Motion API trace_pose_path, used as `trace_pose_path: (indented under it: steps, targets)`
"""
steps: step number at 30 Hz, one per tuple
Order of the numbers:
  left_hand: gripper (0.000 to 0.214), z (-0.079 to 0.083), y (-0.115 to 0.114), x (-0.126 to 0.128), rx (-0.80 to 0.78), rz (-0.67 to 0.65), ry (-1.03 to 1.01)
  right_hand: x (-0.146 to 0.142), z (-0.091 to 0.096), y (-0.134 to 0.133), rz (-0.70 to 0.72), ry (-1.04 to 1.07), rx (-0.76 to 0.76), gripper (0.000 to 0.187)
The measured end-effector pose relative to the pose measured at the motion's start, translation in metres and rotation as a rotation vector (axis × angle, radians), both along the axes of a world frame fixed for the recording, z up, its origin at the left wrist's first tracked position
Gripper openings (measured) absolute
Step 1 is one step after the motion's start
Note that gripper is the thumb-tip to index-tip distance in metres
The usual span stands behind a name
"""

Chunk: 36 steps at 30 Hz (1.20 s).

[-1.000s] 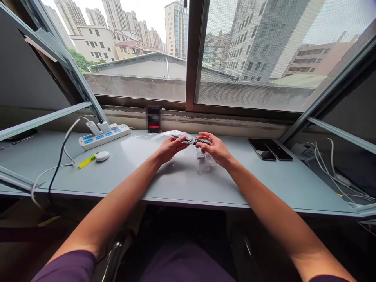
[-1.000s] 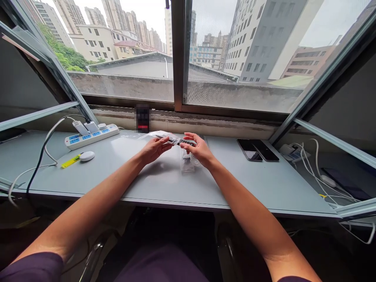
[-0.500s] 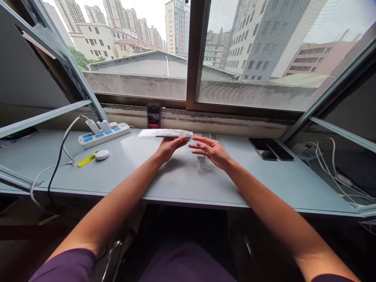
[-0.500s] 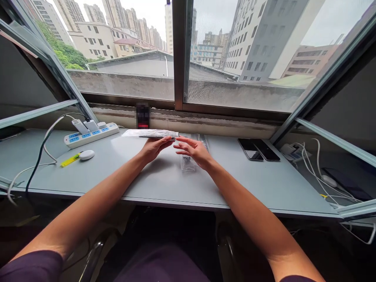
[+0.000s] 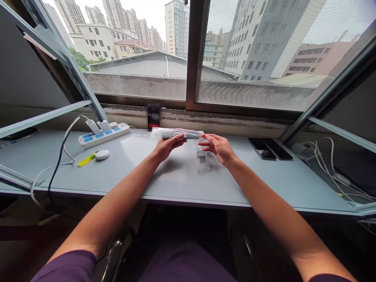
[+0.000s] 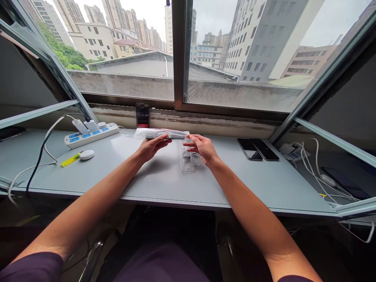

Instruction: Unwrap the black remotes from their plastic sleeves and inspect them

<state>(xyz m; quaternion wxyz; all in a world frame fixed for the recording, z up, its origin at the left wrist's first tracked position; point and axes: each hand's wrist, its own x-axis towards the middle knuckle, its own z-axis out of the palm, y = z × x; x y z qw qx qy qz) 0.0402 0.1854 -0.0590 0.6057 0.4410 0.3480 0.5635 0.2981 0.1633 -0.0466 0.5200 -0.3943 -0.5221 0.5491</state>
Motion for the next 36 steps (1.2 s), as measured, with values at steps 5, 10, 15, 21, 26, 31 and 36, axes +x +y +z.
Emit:
trace_pose_path:
  steps: [5, 10, 15, 21, 26, 31, 36]
  targets:
    - [0.045, -0.002, -0.003, -0.001, 0.024, -0.077, -0.037, -0.006, -0.001, -0.008, 0.250, -0.024, 0.014, 0.042]
    - [0.041, 0.002, -0.003, -0.001, -0.063, -0.110, -0.038, -0.009, 0.002, -0.012, 0.341, -0.047, 0.026, 0.054]
    - [0.037, 0.010, 0.001, -0.003, -0.118, -0.012, -0.085, -0.002, 0.002, -0.004, 0.140, -0.069, 0.040, 0.046]
    - [0.026, 0.006, 0.007, -0.006, -0.178, 0.100, -0.089, 0.002, -0.003, 0.005, -0.077, -0.055, 0.002, 0.037]
    - [0.027, 0.003, -0.002, 0.002, -0.093, -0.051, -0.004, -0.007, -0.003, -0.006, 0.305, -0.017, -0.171, 0.048]
    - [0.030, 0.003, -0.004, 0.003, -0.132, -0.183, 0.026, -0.014, -0.007, -0.020, 0.519, -0.096, -0.245, 0.051]
    - [0.026, 0.005, 0.004, 0.004, -0.243, -0.175, 0.035, -0.021, -0.010, -0.028, 0.502, -0.052, -0.211, 0.051]
